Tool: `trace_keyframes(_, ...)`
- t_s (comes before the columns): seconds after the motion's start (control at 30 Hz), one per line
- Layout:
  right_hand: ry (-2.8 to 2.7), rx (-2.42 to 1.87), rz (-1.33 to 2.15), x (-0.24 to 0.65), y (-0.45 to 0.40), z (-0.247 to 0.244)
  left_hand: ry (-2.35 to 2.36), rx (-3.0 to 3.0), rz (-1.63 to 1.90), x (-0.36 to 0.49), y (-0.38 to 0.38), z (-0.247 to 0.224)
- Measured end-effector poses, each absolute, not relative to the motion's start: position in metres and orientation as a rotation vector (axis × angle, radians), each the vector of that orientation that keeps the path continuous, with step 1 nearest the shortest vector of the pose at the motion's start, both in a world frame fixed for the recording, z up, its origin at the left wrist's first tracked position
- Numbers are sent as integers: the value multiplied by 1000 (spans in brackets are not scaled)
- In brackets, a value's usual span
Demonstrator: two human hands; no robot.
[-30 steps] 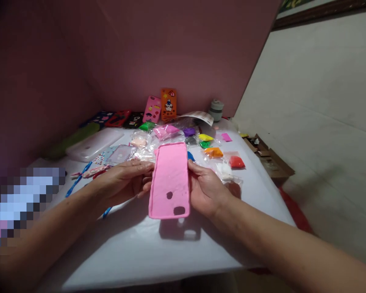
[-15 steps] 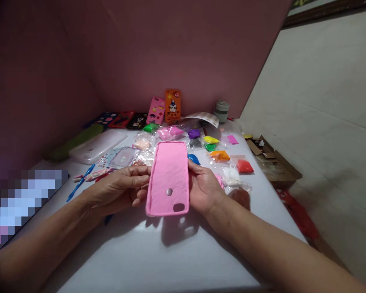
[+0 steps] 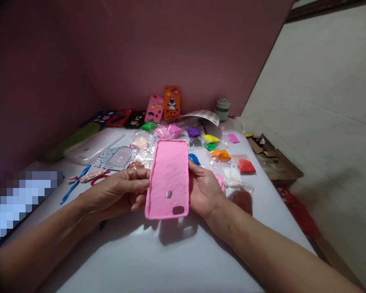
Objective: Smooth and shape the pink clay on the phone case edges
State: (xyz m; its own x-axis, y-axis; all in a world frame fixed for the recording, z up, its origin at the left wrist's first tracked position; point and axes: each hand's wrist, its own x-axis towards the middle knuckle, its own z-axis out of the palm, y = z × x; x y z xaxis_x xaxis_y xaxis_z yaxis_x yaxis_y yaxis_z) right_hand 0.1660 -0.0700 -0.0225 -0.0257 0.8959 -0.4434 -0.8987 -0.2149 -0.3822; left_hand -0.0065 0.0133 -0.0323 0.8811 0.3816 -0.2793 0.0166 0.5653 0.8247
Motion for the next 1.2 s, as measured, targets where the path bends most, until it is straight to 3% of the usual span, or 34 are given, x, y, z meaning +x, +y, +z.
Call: trace_keyframes(1.2, -11, -645, 1659, 171, -71, -30, 405, 1000, 125, -6, 7, -37)
